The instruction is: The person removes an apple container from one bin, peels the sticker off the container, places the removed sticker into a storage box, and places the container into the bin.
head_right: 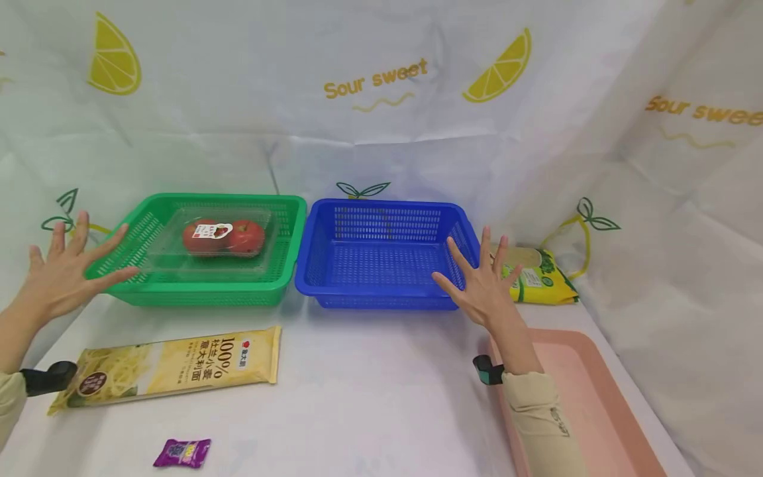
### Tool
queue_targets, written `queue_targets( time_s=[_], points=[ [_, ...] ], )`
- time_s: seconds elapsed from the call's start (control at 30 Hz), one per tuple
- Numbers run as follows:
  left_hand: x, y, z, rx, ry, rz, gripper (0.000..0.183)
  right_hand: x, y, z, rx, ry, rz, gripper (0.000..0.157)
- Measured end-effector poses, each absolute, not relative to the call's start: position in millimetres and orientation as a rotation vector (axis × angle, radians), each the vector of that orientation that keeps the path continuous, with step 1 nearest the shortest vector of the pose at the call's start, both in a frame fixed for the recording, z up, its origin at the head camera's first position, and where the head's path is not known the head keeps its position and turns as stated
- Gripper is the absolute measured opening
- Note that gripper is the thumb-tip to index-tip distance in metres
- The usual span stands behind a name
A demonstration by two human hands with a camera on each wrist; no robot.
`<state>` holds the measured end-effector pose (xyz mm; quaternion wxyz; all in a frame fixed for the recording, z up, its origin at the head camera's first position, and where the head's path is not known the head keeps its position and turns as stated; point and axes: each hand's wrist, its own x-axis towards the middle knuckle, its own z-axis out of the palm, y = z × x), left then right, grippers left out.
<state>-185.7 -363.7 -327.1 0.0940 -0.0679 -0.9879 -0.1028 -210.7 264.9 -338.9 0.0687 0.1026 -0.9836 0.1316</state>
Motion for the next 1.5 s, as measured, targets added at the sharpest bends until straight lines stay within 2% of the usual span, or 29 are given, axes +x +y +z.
queue_targets(
  time_s=[0.27, 0.7, 0.83, 1.0, 1.5],
  points=[
    [-186, -386, -330, -0.276, -2.865, -0.737, 0.069, -214, 258, -338, 0.326, -2.965, 0.477, 0.076],
    [-186, -424, -340, -0.2, -2.907, -0.388, 0.06, -223, 239, -336, 0.482, -2.857, 0.583, 0.069],
    [-187, -428, -343, -0.172, -2.917, -0.29, 0.061, -224, 234, -338, 0.506, -2.792, 0.637, 0.065],
    [-187, -422, -339, -0.258, -2.931, -0.264, 0.057, -227, 225, -344, 0.559, -2.678, 0.724, 0.058],
    [-193, -412, -336, -0.318, -2.915, -0.267, 0.046, -234, 198, -334, 0.57, -2.648, 1.394, 0.038]
  ],
)
